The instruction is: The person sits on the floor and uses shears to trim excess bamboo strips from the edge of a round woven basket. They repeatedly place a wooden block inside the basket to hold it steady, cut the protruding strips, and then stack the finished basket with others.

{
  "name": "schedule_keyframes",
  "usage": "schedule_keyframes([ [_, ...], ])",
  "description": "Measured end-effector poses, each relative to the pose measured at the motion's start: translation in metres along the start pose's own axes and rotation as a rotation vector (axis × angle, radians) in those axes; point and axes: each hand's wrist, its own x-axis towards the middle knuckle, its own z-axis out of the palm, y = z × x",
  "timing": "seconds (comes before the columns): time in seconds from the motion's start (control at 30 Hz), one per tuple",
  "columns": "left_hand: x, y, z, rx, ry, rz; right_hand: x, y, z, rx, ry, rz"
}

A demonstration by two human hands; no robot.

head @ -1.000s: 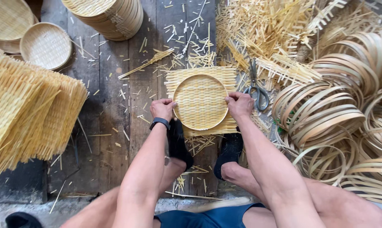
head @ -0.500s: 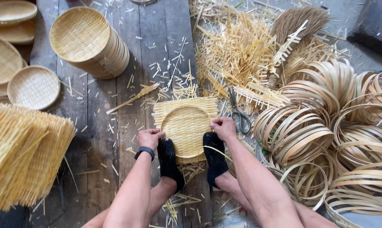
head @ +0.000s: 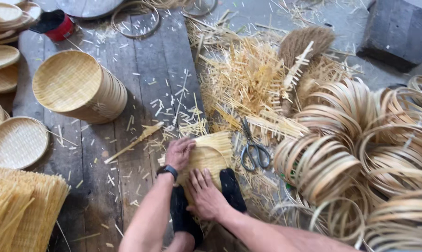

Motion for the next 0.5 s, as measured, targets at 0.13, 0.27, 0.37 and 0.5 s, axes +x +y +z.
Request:
schedule_keyframes([
  [0.13, -0.011, -0.009, 0.008, 0.014, 0.099, -0.032, 0.005, -0.004, 0.013, -0.076, 0.041, -0.034],
  [0.27, -0.011, 0.006, 0.008, 0.004, 0.15, -0.016, -0.004, 0.01, 0.014, 0.186, -0.073, -0.071],
  [0.37, -0.009, 0.008, 0.0, -0.006, 0.182, 0.007, 0.003, 0.003, 0.024, -0.106, -0.049, -0.121],
  [0.5, -0.003, 0.021, -0.011, -0.067, 0.0, -0.201, 0.0, 0.004, 0.031, -0.127, 0.019, -0.047],
])
